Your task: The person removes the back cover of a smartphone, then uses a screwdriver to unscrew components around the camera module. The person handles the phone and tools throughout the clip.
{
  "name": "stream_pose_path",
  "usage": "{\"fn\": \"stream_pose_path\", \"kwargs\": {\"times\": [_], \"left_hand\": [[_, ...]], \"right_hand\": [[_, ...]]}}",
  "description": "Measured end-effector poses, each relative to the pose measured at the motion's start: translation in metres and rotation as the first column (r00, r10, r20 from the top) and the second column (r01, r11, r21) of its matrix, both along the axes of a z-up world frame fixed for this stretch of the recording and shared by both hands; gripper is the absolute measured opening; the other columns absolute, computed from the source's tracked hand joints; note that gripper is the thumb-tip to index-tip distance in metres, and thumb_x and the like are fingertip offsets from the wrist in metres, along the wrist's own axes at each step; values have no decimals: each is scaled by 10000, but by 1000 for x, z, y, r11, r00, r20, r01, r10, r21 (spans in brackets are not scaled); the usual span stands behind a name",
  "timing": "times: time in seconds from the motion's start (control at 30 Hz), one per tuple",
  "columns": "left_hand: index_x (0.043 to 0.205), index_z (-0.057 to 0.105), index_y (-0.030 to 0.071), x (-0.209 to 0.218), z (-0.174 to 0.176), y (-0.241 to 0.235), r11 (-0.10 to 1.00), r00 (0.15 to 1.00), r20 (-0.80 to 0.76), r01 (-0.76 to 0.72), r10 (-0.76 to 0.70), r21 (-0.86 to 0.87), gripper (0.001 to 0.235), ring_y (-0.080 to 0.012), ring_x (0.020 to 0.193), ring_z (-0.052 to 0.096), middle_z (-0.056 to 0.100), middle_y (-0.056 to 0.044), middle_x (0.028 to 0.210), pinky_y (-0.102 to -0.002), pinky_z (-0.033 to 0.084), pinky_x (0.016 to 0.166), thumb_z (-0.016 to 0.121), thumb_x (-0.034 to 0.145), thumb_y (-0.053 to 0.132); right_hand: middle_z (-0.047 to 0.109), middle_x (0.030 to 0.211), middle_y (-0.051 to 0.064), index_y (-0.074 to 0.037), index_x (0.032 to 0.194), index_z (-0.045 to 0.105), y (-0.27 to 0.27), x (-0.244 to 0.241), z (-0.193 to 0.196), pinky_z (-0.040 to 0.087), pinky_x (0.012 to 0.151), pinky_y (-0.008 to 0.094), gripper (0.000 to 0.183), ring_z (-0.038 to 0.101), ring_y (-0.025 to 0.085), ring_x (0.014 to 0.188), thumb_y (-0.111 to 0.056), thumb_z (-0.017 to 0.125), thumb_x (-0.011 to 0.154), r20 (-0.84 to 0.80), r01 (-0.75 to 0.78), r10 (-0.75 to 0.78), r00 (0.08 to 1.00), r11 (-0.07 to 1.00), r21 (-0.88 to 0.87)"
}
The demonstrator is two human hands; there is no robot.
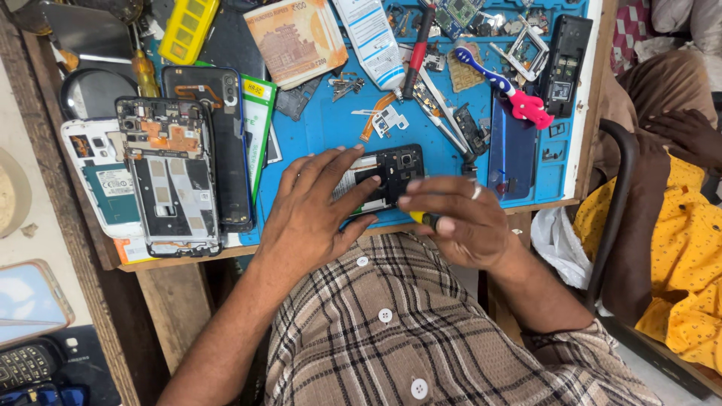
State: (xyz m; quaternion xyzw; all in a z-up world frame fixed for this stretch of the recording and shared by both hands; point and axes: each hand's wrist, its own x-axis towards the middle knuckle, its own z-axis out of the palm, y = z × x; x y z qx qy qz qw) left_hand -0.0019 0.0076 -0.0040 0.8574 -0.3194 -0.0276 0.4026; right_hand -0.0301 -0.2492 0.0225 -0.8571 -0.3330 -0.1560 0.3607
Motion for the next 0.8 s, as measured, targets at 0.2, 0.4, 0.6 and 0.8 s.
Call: {"fn": "stream_pose_path", "kwargs": {"times": [0.2,0.4,0.6,0.8], "left_hand": [[1261,729,141,0,0,-1,1000,1000,-6,0,0,8,486,-314,1368,496,529,-130,1502,-500,381,1123,795,837,369],[1264,729,140,0,-1,-1,1000,1000,-13,9,-9,7,481,-315,1372,489,523,-132,1508,-504,376,1126,793,846,368],[1264,728,143,-1,-3,-2,1000,1000,-25,14,-13,26,486,-314,1377,483,523,-128,1506,-510,367,1129,791,838,368],[1260,726,132,1,1,-2,1000,1000,-21,15,-15,16,484,-321,1382,482,522,-137,1501,-512,374,1135,791,839,361]], "right_hand": [[737,1084,128,-217,1531,322,-2,3,5,613,867,393,771,718,297,1014,-345,762,910,82,25,-17,996,996,-90],[722,1038,73,-194,1505,348,2,3,11,613,874,378,767,710,274,937,-323,813,909,68,59,-52,996,992,-111],[711,1037,78,-201,1508,347,3,3,9,616,868,400,776,724,252,932,-328,838,920,117,48,-37,992,995,-93],[741,1073,144,-193,1468,310,-4,-6,-8,661,798,327,681,780,270,892,-215,800,995,-132,36,-22,991,994,101]]}}
